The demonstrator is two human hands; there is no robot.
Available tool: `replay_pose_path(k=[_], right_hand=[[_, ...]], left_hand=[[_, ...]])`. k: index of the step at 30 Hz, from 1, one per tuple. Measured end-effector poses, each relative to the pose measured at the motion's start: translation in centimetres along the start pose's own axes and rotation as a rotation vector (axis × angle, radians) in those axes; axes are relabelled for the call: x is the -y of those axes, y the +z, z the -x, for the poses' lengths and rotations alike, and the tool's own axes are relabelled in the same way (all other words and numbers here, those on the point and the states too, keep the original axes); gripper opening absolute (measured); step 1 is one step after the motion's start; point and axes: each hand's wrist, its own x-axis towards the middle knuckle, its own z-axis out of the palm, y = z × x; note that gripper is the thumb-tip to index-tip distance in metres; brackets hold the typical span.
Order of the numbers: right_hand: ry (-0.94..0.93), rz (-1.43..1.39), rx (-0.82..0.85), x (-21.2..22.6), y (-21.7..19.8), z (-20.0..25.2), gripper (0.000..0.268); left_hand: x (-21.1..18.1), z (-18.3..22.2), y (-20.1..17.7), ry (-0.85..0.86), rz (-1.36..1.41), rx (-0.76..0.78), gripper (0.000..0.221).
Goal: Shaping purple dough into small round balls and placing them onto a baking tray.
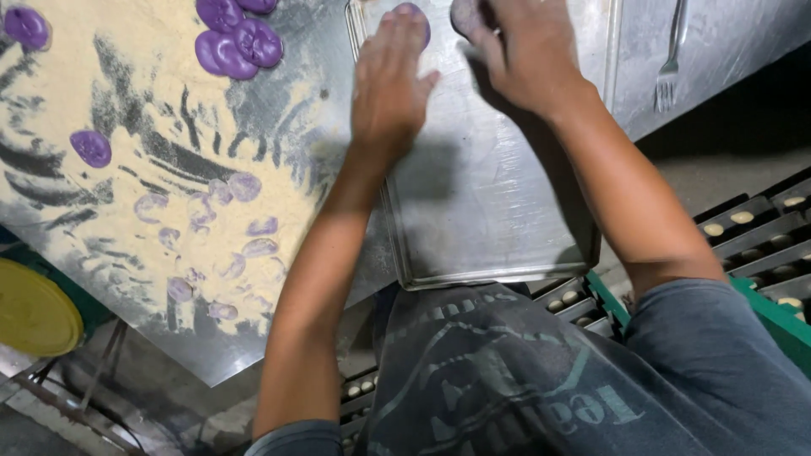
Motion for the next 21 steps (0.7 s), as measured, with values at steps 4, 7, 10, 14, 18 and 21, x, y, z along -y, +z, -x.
replay_pose_path(k=[4, 7, 10, 14, 18, 21], right_hand=[[-0.469, 0.205, -0.088, -1.7, 3.2, 1.0, 0.077], [-0.455, 0.205, -0.039, -3.0, 3.6, 0.9, 0.070], [-0.056, -0.198, 0.076, -3.0, 0.3, 1.1, 0.035], [0.055, -0.141, -0.386, -7.3, -1.3, 6.9, 0.023], [0.380, 0.168, -0.203, -8.2, -1.8, 15.3, 0.028], [0.404, 0.184, -0.146, -6.9, -0.2, 17.2, 0.038]], left_hand=[[-0.9, 0.8, -0.9, 0.139, -0.089, 0.140, 0.075], [-2.0, -0.5, -1.9, 0.077, -0.121, 0.239, 0.074], [-2.3, -0.3, -3.2, 0.051, -0.095, 0.249, 0.077], [-1.5, 7.8, -3.2, 0.068, 0.039, -0.261, 0.072], [-1.9, 18.7, -2.0, -0.420, 0.111, 0.168, 0.050], [-2.8, 22.5, -1.7, -0.537, 0.248, 0.250, 0.063]])
